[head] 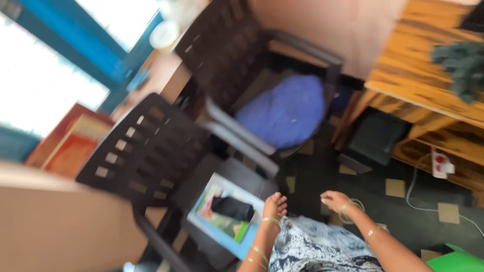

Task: The person wipes a wooden desk surface, keyboard, and monitor with a dark cloth. They move the keyboard and mouse aside to clean underneath, then wipe the monitor screen and frame before returning the items to their original positions.

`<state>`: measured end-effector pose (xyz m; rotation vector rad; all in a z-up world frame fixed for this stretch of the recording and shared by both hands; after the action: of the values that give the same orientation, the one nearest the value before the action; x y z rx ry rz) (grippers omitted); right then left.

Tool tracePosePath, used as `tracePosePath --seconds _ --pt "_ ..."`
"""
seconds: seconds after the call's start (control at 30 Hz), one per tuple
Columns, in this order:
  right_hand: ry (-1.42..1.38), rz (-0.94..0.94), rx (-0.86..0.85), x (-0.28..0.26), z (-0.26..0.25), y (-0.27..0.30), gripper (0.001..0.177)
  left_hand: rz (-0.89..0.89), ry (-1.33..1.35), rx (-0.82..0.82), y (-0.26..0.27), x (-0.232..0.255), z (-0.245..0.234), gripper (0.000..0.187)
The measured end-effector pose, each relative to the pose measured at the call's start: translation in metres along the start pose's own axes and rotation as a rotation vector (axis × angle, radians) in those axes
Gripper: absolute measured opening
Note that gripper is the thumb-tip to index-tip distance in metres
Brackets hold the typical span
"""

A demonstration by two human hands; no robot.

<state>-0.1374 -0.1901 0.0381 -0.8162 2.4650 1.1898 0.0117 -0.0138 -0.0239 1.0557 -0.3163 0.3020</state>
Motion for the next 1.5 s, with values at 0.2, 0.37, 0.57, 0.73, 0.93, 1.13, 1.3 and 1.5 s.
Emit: tracePosePath --seconds 0.2,0.37,0.57,0.73,0.93,1.13,1.3,1.5 --pt "-0.311 0.279 0.237 0.146 -0.058 0.042 0.037 -0.153 -0.236 -0.183 -0.001 -0.075 0.095 0.039" --pt "-0.135 0.267 0.572 0.226 -0.136 0.043 0.048 -0.213 -0.266 -0.092 -0.012 -0.136 0.155 0.037" --pt "0.256 -0.031 0.991 0.277 -0.265 0.004 0.046 -0.16 -0.35 -0.157 -0.032 -0.218 0.243 0.03" --pt "0.322 -0.1 0.903 0.303 -0.374 -0.081 0.057 -0.215 -0.318 -0.235 -0.031 -0.25 0.285 0.025" --pt "0.42 -0.021 0.711 0.288 -0.458 -0.146 0.07 -0.128 -0.369 -0.118 -0.051 -0.237 0.321 0.026" --pt "0.613 0.043 0.531 0.27 -0.458 -0.163 0.076 0.03 -0.187 -0.287 -0.097 -0.232 0.411 0.018" --pt "0.629 0.047 0.454 0.282 -0.49 -0.199 0.073 0.214 -0.421 -0.315 -0.11 -0.243 0.446 0.022" --pt "0.614 -0.03 0.393 0.292 -0.496 -0.227 0.07 0.27 -0.424 -0.292 -0.115 -0.244 0.456 0.027"
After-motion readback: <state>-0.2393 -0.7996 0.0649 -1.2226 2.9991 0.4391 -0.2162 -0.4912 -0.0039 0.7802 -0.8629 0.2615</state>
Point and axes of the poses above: each hand's wrist, its own y-axis away from the middle knuckle, its own z-axis out of the palm, x = y × z, the point moved 3 cm from there along -y, towards the middle knuckle, and after that the axes turned 15 degrees about y, right-handed, at the moved point
